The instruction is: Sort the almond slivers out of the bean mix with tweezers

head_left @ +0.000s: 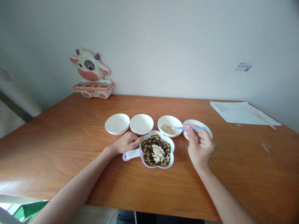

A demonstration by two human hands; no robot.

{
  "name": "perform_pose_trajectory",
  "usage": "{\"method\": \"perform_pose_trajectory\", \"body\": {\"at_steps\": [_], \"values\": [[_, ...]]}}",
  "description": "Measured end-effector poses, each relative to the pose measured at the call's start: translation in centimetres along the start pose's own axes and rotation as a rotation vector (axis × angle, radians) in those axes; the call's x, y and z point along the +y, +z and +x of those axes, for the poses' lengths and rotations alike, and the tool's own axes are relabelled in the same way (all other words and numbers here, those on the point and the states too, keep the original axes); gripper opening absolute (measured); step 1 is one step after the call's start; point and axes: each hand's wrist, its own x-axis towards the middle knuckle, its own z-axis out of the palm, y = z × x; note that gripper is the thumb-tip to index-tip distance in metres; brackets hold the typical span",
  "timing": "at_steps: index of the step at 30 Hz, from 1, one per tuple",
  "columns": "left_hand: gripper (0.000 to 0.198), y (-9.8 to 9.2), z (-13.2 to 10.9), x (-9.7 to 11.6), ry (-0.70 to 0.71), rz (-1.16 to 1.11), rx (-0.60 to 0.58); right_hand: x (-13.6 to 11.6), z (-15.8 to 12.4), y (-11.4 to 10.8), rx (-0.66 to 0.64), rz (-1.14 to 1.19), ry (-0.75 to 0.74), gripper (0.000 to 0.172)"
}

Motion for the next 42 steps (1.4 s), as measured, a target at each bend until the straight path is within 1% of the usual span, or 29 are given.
{"method": "perform_pose_trajectory", "body": {"at_steps": [7,16,21,24,27,32,36,39,42], "values": [[0.061,-0.1,0.0,0.2,-0.053,-0.007,-0.03,-0.3,0.1,0.0,0.002,-0.007,-0.013,0.019],[0.059,-0.1,0.0,0.1,-0.013,-0.005,-0.01,-0.3,0.2,0.2,0.0,0.02,0.006,0.02],[0.06,-0.1,0.0,0.0,-0.017,-0.027,-0.018,-0.6,0.1,0.3,-0.046,0.039,0.005,0.018],[0.061,-0.1,0.0,0.0,-0.035,-0.035,-0.031,-0.9,-0.1,0.4,-0.108,0.054,-0.004,0.014],[0.061,-0.1,0.0,0.0,-0.014,-0.029,-0.024,-1.0,-0.3,0.5,-0.191,0.064,-0.014,0.012],[0.062,-0.1,0.0,0.1,-0.012,-0.008,-0.013,-1.3,-0.9,0.7,-0.384,0.133,0.034,0.007],[0.061,-0.1,0.0,0.1,-0.029,0.0,-0.015,-1.5,-1.5,0.8,-0.528,0.179,0.067,0.007],[0.061,-0.1,0.0,0.1,-0.023,-0.008,-0.02,-1.6,-1.8,0.6,-0.627,0.129,0.07,0.009],[0.061,-0.1,0.0,0.1,-0.018,-0.011,-0.007,-1.6,-1.9,0.4,-0.708,0.022,0.006,0.01]]}}
